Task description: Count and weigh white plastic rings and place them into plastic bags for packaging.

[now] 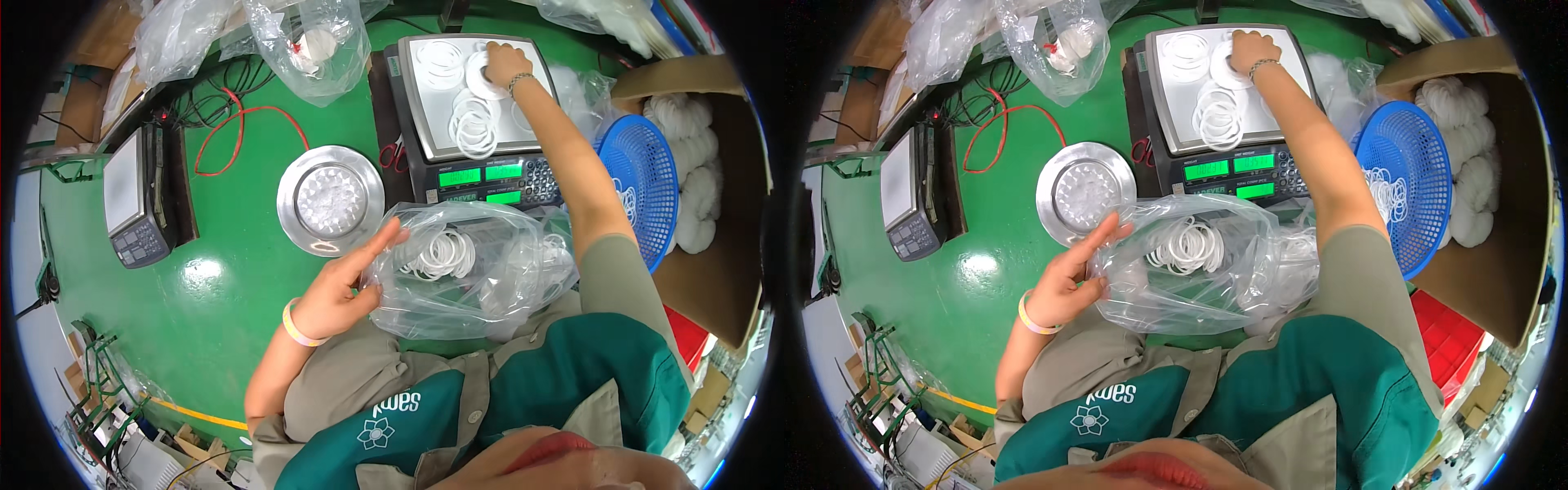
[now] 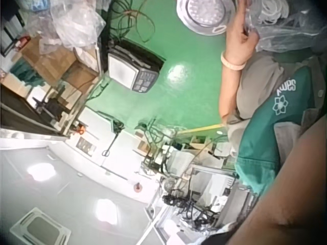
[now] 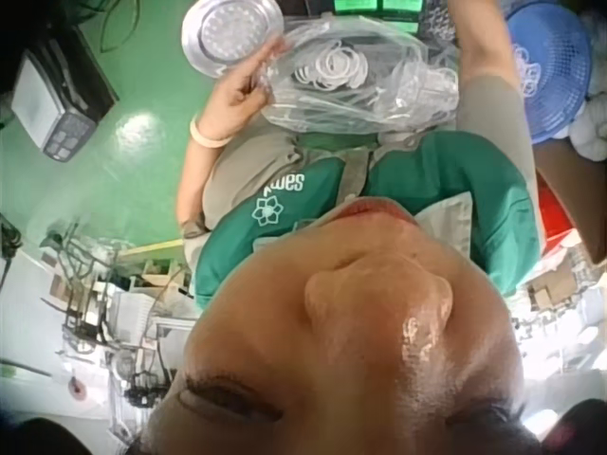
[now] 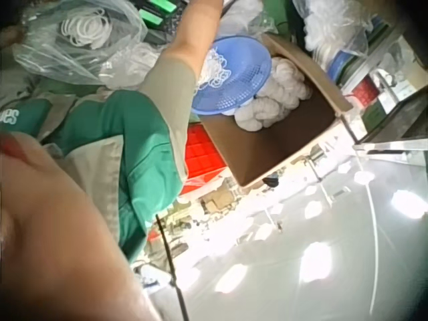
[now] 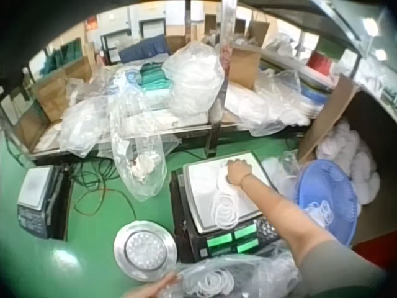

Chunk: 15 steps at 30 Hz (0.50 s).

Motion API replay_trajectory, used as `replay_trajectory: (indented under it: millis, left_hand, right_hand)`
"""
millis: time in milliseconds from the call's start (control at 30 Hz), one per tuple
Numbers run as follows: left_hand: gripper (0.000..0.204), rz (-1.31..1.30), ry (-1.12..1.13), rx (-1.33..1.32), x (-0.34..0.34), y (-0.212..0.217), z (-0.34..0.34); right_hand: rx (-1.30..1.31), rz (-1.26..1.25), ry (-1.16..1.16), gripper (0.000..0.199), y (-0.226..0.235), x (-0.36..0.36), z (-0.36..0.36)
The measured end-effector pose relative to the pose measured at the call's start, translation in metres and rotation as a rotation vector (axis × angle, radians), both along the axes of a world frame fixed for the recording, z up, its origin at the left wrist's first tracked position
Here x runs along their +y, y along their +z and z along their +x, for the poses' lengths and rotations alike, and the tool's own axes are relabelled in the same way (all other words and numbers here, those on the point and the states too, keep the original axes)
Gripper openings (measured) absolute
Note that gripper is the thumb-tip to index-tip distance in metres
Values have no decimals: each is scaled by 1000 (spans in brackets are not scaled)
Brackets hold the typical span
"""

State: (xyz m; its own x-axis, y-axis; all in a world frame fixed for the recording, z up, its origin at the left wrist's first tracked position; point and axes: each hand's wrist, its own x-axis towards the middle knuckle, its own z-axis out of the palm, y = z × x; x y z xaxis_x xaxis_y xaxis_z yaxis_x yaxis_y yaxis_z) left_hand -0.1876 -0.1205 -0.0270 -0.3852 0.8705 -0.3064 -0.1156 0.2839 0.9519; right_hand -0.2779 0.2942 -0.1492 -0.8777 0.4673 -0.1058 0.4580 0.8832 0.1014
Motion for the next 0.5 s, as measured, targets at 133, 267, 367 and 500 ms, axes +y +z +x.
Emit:
replay_trajectory:
  millis: [133, 267, 367, 500]
  left_hand:
    - [79, 10, 11, -21, -4, -2, 0]
    - [79, 31, 18, -44, -7, -5, 0]
    - [79, 35, 34, -57, -8, -4, 1]
    - [82, 62, 47, -106, -1, -3, 3]
  right_hand:
    - [63, 2, -61, 53, -11, 16, 8]
    - [229, -126, -34, 43, 12, 45, 24]
    - [700, -1156, -96, 24, 58, 28, 51]
    - [184, -1891, 377, 26, 123, -65, 122]
